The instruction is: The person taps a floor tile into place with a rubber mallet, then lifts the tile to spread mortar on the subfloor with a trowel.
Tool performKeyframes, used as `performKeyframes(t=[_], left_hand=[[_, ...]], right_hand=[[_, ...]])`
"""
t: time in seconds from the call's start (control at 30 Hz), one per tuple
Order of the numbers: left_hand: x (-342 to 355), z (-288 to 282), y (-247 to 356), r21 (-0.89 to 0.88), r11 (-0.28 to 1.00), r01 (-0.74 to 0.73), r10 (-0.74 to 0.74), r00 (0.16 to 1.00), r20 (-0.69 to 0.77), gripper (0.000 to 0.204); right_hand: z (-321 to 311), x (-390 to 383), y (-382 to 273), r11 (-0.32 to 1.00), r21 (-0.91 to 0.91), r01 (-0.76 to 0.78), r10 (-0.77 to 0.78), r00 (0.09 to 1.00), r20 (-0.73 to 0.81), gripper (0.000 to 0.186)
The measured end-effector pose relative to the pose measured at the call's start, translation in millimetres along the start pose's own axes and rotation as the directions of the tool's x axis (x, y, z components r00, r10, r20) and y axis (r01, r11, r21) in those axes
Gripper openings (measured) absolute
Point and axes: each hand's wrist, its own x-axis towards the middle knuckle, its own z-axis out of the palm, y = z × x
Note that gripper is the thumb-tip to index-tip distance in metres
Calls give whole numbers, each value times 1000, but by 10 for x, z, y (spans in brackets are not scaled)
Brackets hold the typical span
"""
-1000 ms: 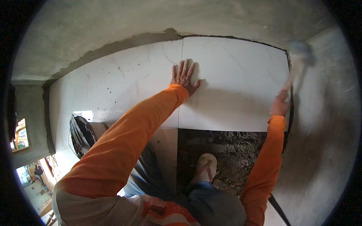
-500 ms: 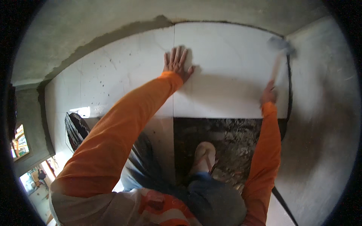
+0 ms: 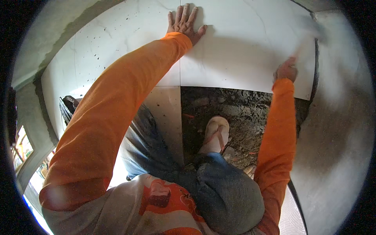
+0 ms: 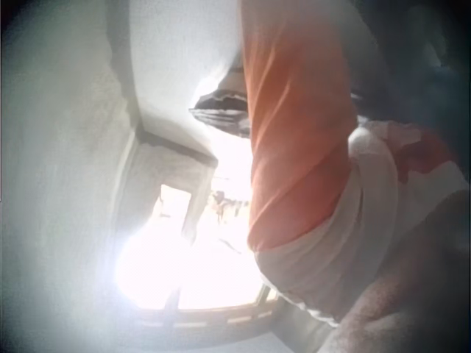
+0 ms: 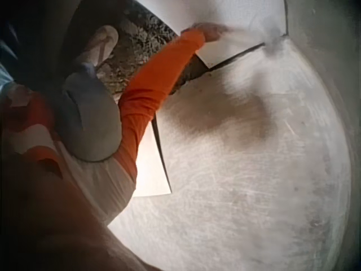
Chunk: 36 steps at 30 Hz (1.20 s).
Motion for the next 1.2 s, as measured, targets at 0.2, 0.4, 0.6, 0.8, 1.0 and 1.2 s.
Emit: performKeyframes(t=[0.2, 0.4, 0.6, 0.8, 1.0, 1.2], left_hand=[[15, 39, 1, 7, 1000, -17, 18, 998, -55, 77], [2, 77, -5, 16, 1000, -23, 24, 997, -68, 75], [-57, 31, -15, 17, 998, -55, 56, 994, -99, 72], [-966, -105, 25, -33, 997, -64, 67, 992, 105, 72], [-1045, -67, -10, -56, 992, -116, 118, 992, 37, 74], [-969, -131, 33, 3, 998, -66, 66, 991, 114, 75]], right_hand=[[-550, 558, 568, 298, 817, -493, -554, 607, 569, 64], [-510, 571, 592, 584, 767, -267, -136, 899, 417, 54], [30, 61, 65, 999, -42, -32, 8, 873, -488, 54], [-37, -68, -263, 903, 404, 148, 127, 806, -578, 63], [231, 138, 258, 992, 14, -125, 114, 844, -524, 75], [147, -76, 55, 936, -295, -193, 46, 897, -440, 64]])
